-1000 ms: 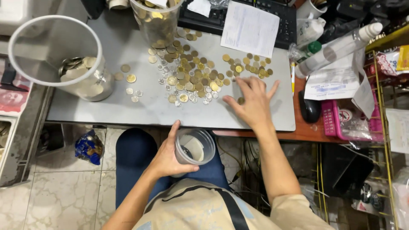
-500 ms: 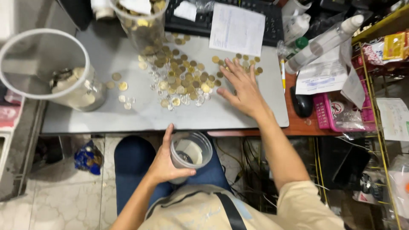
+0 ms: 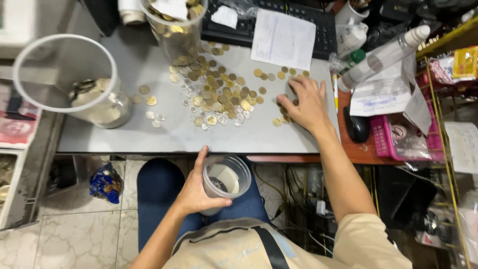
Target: The person sorts a large pile of mixed coins on a desk by hand, picking them up and placing them into a small plastic cup. The person also briefly writes on a piece of paper with a yellow marker.
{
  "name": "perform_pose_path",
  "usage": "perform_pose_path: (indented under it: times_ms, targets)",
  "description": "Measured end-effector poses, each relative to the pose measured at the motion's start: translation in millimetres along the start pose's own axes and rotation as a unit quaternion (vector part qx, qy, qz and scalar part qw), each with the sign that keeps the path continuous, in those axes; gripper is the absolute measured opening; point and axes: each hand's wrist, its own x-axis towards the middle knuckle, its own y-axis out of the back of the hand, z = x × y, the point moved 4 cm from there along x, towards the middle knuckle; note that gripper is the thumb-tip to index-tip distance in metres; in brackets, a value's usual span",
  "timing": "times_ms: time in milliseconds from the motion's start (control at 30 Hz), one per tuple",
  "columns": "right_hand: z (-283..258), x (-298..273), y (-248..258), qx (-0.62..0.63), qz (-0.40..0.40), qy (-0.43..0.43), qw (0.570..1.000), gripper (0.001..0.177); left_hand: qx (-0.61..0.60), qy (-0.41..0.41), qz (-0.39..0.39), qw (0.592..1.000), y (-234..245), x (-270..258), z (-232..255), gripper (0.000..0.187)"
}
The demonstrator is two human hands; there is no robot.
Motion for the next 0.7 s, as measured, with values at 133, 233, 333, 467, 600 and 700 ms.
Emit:
perform_pose_path:
  times_ms: [133, 233, 333, 467, 600, 700]
  targets:
    - [-20, 5, -12, 0.002, 0.013, 0.083, 0.996, 0.052, -0.013, 0.003, 0.003, 1.0, 2, 2, -2, 0.155]
    - [-31, 15, -11, 0.046, 0.004, 0.114, 0.992, 0.05, -0.009, -0.001, -0.003, 1.0, 2, 2, 1, 0.153]
    - [-34, 19, -5, 0.071, -0.018, 0.096, 0.993, 0.061, -0.006, -0.003, -0.002, 1.0, 2, 0, 6, 0.152]
    - [-23, -1, -13, 0.067, -0.03, 0.13, 0.989, 0.055, -0.01, -0.006, 0.006, 1.0, 1, 0, 0, 0.151]
    - [-64, -53, 3, 0.067, -0.032, 0.145, 0.987, 0.043, -0.013, -0.009, 0.002, 1.0, 2, 0, 3, 0.151]
    - [-114, -81, 26, 0.026, -0.034, 0.175, 0.984, 0.045, -0.007, -0.006, -0.002, 1.0, 1, 2, 7, 0.151]
